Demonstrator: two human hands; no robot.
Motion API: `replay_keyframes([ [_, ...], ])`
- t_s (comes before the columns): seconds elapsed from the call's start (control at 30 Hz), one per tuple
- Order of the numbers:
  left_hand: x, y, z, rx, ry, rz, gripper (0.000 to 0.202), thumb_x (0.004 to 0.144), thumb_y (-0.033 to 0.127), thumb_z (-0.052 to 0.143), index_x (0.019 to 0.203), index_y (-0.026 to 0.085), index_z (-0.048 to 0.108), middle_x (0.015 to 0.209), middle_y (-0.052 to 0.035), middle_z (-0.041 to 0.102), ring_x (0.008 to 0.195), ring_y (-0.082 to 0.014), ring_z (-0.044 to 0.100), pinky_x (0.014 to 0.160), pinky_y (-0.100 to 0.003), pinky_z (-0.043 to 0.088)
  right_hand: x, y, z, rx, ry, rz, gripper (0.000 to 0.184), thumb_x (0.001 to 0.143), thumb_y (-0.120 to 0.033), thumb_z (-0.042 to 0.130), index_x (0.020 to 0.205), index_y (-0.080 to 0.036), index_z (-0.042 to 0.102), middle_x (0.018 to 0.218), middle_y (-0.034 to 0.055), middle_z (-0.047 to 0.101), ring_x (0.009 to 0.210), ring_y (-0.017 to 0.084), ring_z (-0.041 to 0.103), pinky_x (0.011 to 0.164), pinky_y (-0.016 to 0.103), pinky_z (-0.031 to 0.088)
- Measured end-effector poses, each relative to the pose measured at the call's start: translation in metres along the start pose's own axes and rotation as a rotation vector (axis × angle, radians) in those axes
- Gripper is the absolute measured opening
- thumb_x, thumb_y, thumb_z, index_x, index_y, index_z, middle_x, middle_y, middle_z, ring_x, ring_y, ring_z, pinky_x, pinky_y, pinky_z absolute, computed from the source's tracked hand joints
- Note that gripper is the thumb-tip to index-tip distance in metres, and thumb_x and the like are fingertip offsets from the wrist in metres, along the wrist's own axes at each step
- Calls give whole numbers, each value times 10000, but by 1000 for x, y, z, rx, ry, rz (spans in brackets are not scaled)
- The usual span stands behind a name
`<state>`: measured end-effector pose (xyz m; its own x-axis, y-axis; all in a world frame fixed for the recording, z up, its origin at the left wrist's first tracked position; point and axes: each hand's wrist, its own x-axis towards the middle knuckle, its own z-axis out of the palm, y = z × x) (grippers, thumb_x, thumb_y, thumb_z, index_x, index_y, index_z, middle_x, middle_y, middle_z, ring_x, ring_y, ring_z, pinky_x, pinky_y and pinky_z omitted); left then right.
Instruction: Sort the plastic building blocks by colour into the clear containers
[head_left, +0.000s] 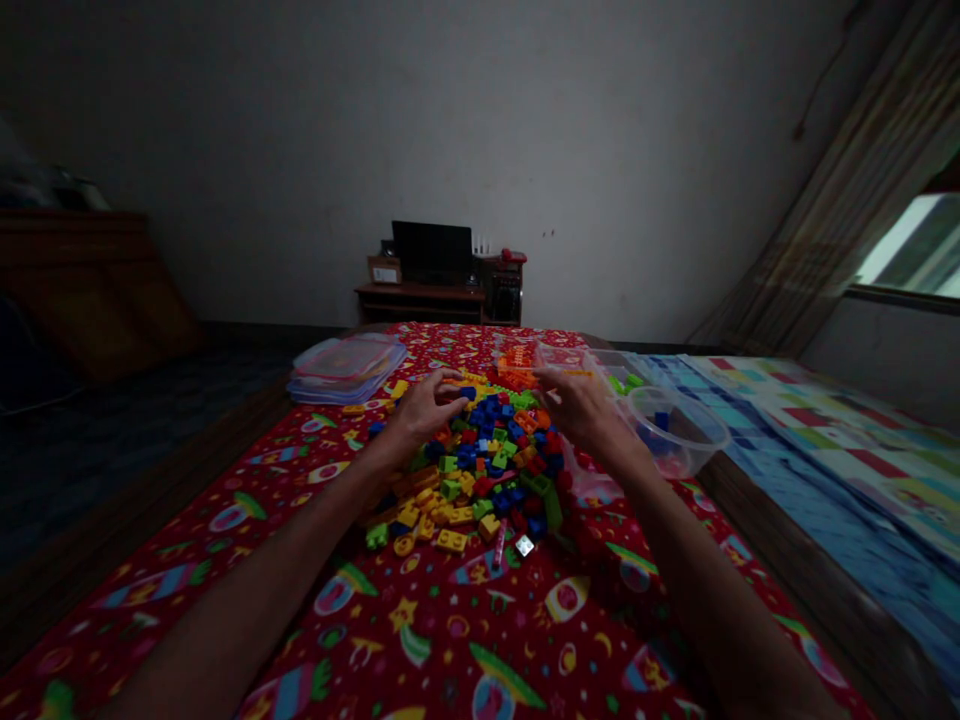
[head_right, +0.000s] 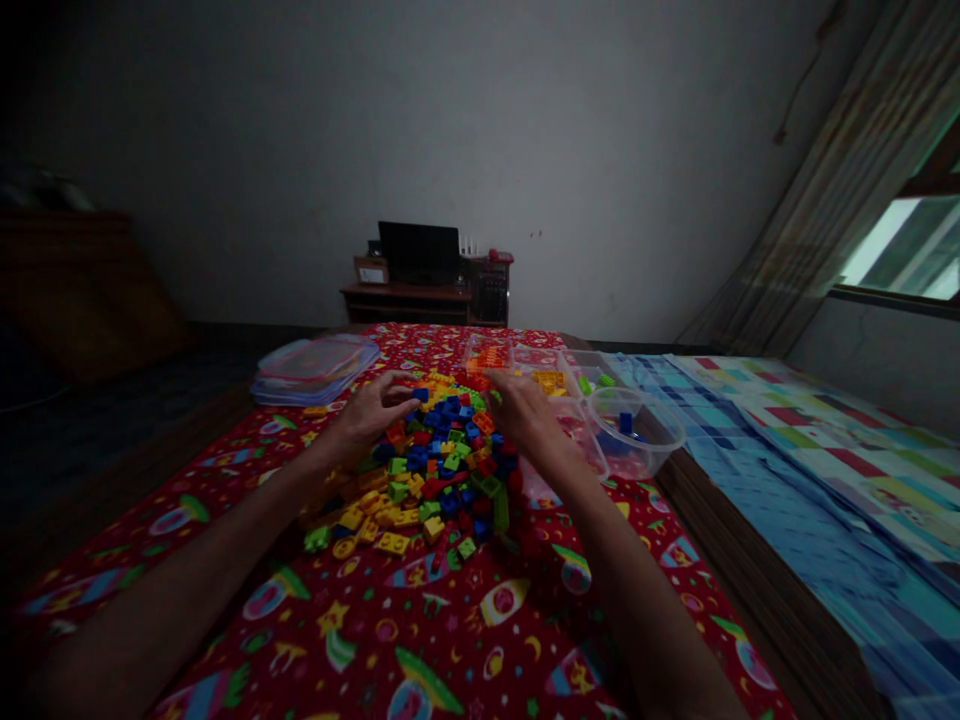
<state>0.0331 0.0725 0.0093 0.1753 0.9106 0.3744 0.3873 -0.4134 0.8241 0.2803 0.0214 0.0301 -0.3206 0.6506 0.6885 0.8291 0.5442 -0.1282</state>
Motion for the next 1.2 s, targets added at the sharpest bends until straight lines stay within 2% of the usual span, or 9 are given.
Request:
replay_keyframes([
  [0.13, -8, 17, 8, -145, -183, 6, 607, 645, 396, 694, 1172, 172, 493, 898, -62, 725, 866, -249, 684, 741, -367, 538, 0, -31, 22, 156, -124, -160, 422, 883, -210, 529, 1302, -210, 476, 1087, 102, 664, 926, 186, 613, 764, 294, 458],
  [0.3, -14, 27, 11, -120, -270, 82, 618, 723, 439, 639, 1250, 160, 481, 879, -59, 728, 847, -236, 682, 737, -352, 532, 5, -41, 16, 22, -249, -40, 217, 920, -216, 442, 1051, -174, 610, 862, 70, 682, 663, 137, 576, 579, 230, 358],
  [0.47, -7, 16, -14, 340, -126, 193, 322, 788, 397, 548, 997, 188, 676, 942, -66, 729, 856, -234, 669, 798, -352, 508, 7, -2, -10, -151, -60, 112, 249, 897, -233, 433, 1042, -163, 623, 811, 73, 686, 647, 145, 566, 591, 238, 332],
  [0.57, -2, 3, -30, 533, -142, 188, 262, 764, 324, 536, 902, 188, 713, 942, -67, 734, 871, -244, 667, 809, -341, 496, 4, 34, -33, -338, -3, 316, 279, 871, -237, 440, 1046, -152, 641, 879, 110, 694, 738, 193, 598, 635, 266, 358],
  [0.73, -4, -16, -24, 614, -217, 190, 296, 787, 351, 534, 961, 194, 715, 992, -66, 729, 907, -235, 661, 794, -311, 495, -13, 73, -71, -542, -141, 693, 311, 834, -194, 441, 1024, -131, 679, 981, 156, 684, 903, 247, 618, 700, 301, 398],
  [0.87, -7, -21, -13, 642, -236, 214, 303, 800, 371, 561, 972, 168, 707, 1008, -88, 715, 936, -234, 650, 812, -314, 491, -27, 80, -87, -511, -283, 810, 324, 805, -166, 475, 1053, -120, 679, 1068, 157, 664, 993, 242, 606, 745, 291, 424],
  [1.03, -5, -15, -9, 596, -131, 333, 218, 801, 346, 593, 878, 171, 699, 940, -78, 691, 906, -216, 631, 834, -325, 488, -23, 83, -81, -483, -175, 762, 349, 826, -217, 480, 1103, -112, 664, 1083, 157, 668, 1004, 249, 604, 811, 321, 438],
  [1.13, -5, -13, -2, 528, -68, 417, 206, 832, 332, 565, 908, 186, 689, 974, -70, 664, 939, -211, 610, 876, -346, 478, -10, 74, -67, -448, -69, 625, 350, 863, -244, 439, 1094, -126, 673, 1025, 144, 692, 976, 245, 613, 828, 327, 434],
  [1.2, -6, -16, 4, 522, -101, 451, 199, 825, 320, 575, 937, 200, 688, 1003, -70, 651, 974, -222, 596, 894, -368, 473, -2, 60, -56, -413, -43, 525, 333, 873, -237, 429, 1069, -153, 684, 985, 132, 702, 915, 235, 625, 793, 319, 434],
])
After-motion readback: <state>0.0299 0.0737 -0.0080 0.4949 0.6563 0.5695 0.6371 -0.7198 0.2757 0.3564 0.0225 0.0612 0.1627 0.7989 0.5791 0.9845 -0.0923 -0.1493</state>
